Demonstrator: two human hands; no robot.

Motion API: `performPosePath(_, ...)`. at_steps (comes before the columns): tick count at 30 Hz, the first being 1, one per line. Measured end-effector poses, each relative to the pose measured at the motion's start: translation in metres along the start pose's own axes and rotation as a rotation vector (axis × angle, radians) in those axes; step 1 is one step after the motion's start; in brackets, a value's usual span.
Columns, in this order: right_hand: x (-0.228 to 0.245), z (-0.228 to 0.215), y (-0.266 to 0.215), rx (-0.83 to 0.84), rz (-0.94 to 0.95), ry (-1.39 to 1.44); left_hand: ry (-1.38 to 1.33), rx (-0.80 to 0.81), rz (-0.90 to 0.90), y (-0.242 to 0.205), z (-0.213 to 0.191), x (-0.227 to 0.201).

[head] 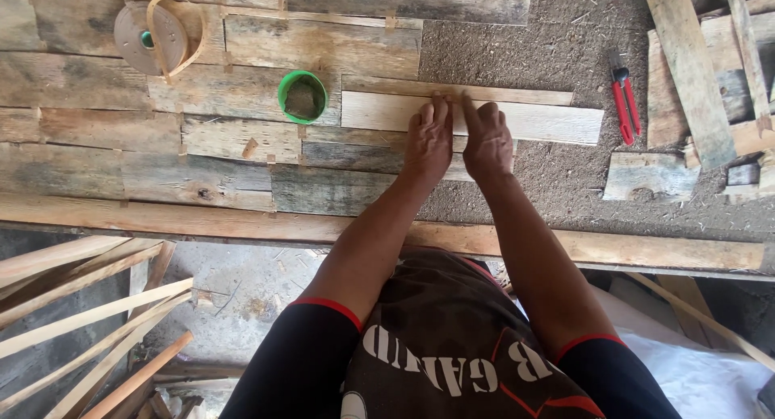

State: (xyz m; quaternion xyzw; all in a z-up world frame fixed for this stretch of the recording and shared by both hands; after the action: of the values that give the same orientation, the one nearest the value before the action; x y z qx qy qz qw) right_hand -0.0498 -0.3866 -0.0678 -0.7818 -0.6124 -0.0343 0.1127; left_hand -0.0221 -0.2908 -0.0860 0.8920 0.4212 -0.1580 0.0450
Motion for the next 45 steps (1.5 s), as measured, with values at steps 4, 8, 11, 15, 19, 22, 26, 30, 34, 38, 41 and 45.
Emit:
performPosePath(4, 0.009, 0.013, 0.0, 0.315, 0.07, -0.054, 0.059, 0.092, 0.004, 0.002, 0.012, 0.0)
performPosePath(8, 0.009, 0.017, -0.001, 0.216, 0.004, -0.078, 0.096, 0.139, -0.003, 0.006, 0.003, -0.003)
performPosePath(11, 0.005, 0.027, -0.002, 0.173, 0.006, -0.062, 0.152, 0.225, 0.006, 0.004, 0.016, -0.001)
performPosePath(15, -0.009, 0.043, -0.008, 0.168, 0.118, -0.019, 0.083, 0.112, -0.009, 0.001, 0.015, 0.002)
performPosePath(19, -0.014, 0.036, -0.012, 0.078, 0.104, 0.064, 0.128, 0.158, 0.018, 0.004, 0.003, -0.002)
performPosePath(22, -0.005, 0.022, -0.011, 0.161, 0.069, 0.036, 0.131, 0.182, 0.006, 0.001, 0.021, 0.0)
performPosePath(26, 0.0, 0.021, -0.008, 0.183, 0.052, 0.003, 0.182, 0.122, -0.001, 0.004, 0.018, 0.001)
performPosePath(30, 0.002, 0.016, -0.01, 0.132, 0.048, 0.055, 0.154, 0.172, -0.066, 0.007, 0.014, 0.0)
performPosePath(34, -0.002, 0.02, -0.008, 0.213, 0.091, 0.015, 0.131, 0.129, -0.075, 0.006, 0.012, 0.001)
performPosePath(38, 0.002, 0.012, -0.006, 0.145, 0.044, 0.018, 0.016, 0.094, -0.093, 0.005, -0.012, 0.002)
performPosePath(41, 0.0, 0.018, -0.008, 0.192, 0.056, 0.016, 0.007, 0.126, -0.091, 0.004, -0.009, 0.001)
performPosePath(45, -0.011, 0.033, -0.009, 0.215, 0.11, 0.102, 0.055, 0.216, -0.093, 0.007, -0.008, 0.0)
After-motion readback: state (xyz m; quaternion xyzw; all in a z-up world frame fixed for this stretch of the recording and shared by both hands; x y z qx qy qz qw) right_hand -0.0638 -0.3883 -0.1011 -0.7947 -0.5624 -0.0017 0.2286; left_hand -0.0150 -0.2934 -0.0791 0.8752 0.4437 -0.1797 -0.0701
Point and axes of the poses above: each hand's wrist, its own y-axis towards the middle knuckle, its own z-axis out of the palm, x = y × z, the point moved 9 cm from there along y, towards the middle knuckle, and after that the axes turned 4 degrees about -y, right-handed, at the moved point
